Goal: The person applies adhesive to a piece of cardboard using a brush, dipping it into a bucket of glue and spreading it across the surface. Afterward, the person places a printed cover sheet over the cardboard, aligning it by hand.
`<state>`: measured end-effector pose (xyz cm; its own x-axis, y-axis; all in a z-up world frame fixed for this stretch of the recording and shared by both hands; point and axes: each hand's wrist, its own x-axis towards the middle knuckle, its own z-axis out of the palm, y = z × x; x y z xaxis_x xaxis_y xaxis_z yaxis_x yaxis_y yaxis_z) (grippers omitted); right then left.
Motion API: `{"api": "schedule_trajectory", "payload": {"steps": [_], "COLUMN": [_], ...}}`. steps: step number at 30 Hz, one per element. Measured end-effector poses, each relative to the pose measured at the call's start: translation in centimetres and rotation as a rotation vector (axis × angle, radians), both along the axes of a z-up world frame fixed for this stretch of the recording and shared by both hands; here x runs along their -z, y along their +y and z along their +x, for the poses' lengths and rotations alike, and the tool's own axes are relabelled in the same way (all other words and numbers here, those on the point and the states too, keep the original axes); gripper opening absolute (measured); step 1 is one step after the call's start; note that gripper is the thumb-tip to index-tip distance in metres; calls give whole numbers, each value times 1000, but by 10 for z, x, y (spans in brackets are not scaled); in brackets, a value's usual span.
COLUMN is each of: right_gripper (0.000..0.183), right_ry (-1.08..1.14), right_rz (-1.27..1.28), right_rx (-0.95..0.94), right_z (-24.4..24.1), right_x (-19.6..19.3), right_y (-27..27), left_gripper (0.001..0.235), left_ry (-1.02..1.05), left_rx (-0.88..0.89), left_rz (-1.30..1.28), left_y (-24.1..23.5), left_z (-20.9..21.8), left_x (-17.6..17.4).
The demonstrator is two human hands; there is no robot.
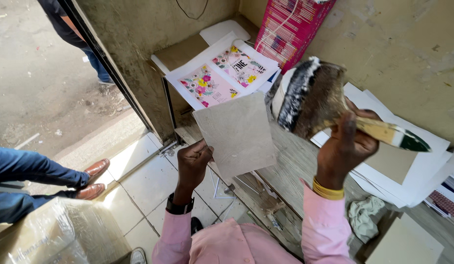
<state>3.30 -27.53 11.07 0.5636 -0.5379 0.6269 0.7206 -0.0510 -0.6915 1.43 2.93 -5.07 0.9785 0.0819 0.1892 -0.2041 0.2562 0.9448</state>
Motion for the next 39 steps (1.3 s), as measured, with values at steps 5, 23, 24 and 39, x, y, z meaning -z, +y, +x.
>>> {"api": "schedule_trajectory", "payload": {"steps": [5,23,24,39], "right_gripper": [23,32,32,37], "right_ry": [192,-21,-20,167], "right_rz": [84,-358,-358,-1226], "right_rx": [-163,331,329,225], "right_z": [-19,51,73,243], "right_x": [45,35,41,124], "right_y": [27,18,-5,-167], "left_gripper": [38,34,34,38], "left_ry": [20,25,27,355], "left_rx": [-97,145,143,-199], "left_rz": [5,241,241,103], "left_y": [20,13,17,-9], "left_z": [37,54,49,44], "left_x": [34,39,32,106]}}
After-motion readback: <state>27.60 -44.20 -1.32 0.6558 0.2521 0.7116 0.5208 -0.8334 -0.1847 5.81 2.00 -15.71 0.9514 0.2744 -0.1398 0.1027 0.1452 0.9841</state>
